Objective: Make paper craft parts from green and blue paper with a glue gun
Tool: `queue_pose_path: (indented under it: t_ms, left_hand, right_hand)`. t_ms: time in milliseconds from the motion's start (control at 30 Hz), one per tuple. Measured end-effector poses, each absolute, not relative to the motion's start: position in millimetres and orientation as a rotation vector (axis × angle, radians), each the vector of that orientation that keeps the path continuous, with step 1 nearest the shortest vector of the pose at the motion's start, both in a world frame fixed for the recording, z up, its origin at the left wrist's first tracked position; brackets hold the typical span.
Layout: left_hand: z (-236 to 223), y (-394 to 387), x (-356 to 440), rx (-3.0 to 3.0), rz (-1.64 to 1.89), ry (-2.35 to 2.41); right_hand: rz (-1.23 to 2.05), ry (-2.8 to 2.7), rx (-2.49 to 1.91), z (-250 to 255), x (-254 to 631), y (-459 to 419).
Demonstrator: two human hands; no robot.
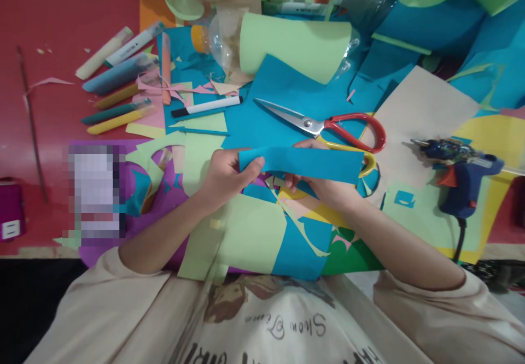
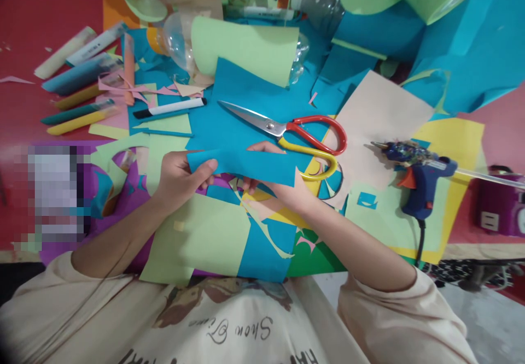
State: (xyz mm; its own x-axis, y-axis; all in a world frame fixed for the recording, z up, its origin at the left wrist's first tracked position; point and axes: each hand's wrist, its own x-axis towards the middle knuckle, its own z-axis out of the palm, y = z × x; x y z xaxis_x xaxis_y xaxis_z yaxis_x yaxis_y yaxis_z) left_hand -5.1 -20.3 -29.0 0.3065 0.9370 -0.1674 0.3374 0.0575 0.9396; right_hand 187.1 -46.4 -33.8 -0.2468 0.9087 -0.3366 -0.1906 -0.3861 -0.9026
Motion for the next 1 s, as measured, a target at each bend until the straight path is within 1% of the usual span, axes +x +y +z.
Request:
queue_pose_path:
  t_ms: [267,533,767,1000]
  left_hand:
    - [-27.6,-21.2,-4.5,1.657,0.707,1.231]
    - [-28.8,-21.4,-5.3,1.753,0.724,1.21]
    - [-32.5,-20.4,-5.5,1.841,0.798,1.059]
    - [-38.4,-22.2,-5.4,1.819,0.824,1.082]
  right_hand:
    - [1.818,-0.884,-1.163,-32.0,185.6,-45.4]
    - [1.816,-0.915,-1.062,-32.0,185.3,-43.5]
    - [1.796,-0.955,-1.014,-34.8,184.6,-44.3]
    - [1.797,-0.925,-1.001,-34.1,183.1,-44.2]
